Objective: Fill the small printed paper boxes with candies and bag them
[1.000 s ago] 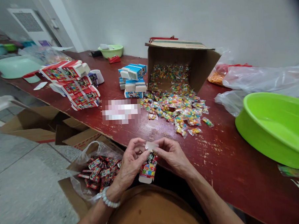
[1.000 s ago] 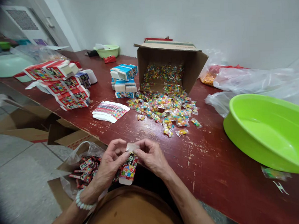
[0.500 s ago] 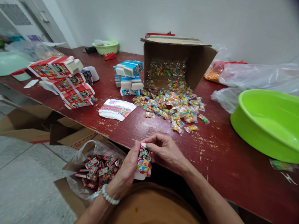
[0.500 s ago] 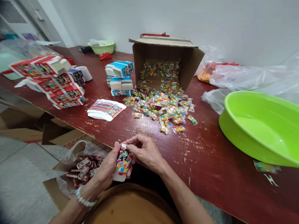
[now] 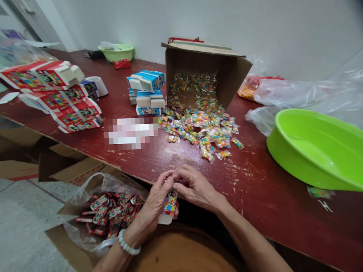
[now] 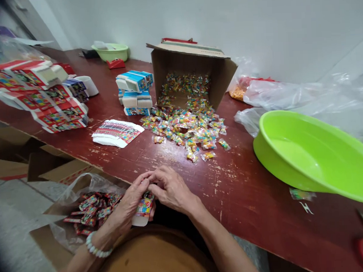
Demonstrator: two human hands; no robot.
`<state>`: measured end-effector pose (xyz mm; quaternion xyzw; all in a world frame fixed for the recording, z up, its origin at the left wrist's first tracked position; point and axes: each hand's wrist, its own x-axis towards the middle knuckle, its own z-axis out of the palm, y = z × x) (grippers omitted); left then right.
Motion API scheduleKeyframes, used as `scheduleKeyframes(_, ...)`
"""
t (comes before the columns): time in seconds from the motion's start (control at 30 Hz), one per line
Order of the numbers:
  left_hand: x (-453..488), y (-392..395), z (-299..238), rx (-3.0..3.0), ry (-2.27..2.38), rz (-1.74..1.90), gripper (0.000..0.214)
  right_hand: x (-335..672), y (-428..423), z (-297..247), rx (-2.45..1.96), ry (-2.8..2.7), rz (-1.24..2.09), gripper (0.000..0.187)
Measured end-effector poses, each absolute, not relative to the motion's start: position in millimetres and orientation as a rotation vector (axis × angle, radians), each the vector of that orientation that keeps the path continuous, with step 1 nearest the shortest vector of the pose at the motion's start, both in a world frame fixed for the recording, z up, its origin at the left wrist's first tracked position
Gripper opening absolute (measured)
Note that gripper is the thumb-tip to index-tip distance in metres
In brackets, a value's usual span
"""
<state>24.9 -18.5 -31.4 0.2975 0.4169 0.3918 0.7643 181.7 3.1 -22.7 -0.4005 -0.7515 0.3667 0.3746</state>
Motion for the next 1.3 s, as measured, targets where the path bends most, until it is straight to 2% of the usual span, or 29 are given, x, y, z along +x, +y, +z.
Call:
scheduleKeyframes(0.1,27,-26,-33,0.62,0.85,0.872,0.042,213,18,-30,-1.19,-1.847,0.792,0.014)
scheduleKeyframes(0.23,11,-42,-41,0.469,0.794,0.805,0.039,281,38,-51,-1.633,-1.738,0.18,0.033)
scheduleKeyframes(0.3,-5,-47,-51,0.457,0.833,0.715,0.037,307,41,-64,-1.775,-1.79,0.054,0.041)
scheduleKeyframes(0.47,-58,-36,-70,0.742,0.924,0.51,0.033,323,38,-81,-1.85,-1.828,-0.033,0.023)
scheduleKeyframes(0.57,-82,-24,-69,0.985,0.915,0.179,0.038,319,37,-74,-1.85,-1.733,-0.052,0.026)
scheduleKeyframes(0.67,-86,-18,-59,1.075,0.912,-0.025,0.032,301,28,-54,-1.772,-1.543,0.111,0.028)
scheduleKeyframes(0.8,-64,-16,-38,1.011,0.904,0.255,0.034,241,3,-21,-1.369,-1.218,0.868,0.036)
scheduleKeyframes(0.9,-39,-17,-26,1.036,0.888,0.4,0.038,190,-10,-8,-1.161,-1.089,1.124,0.029)
scheduleKeyframes(1.13,-5,-27,-20,1.112,0.867,0.606,0.039,154,-18,-18,-1.193,-1.133,1.209,0.019)
scheduleKeyframes(1.23,0,-28,-19,1.111,0.918,0.678,0.04,158,-21,-15,-1.176,-1.35,1.16,0.015)
scheduleKeyframes(1.3,1,-27,-19,1.068,0.91,0.728,0.039,161,-22,-13,-1.118,-1.493,1.098,0.019)
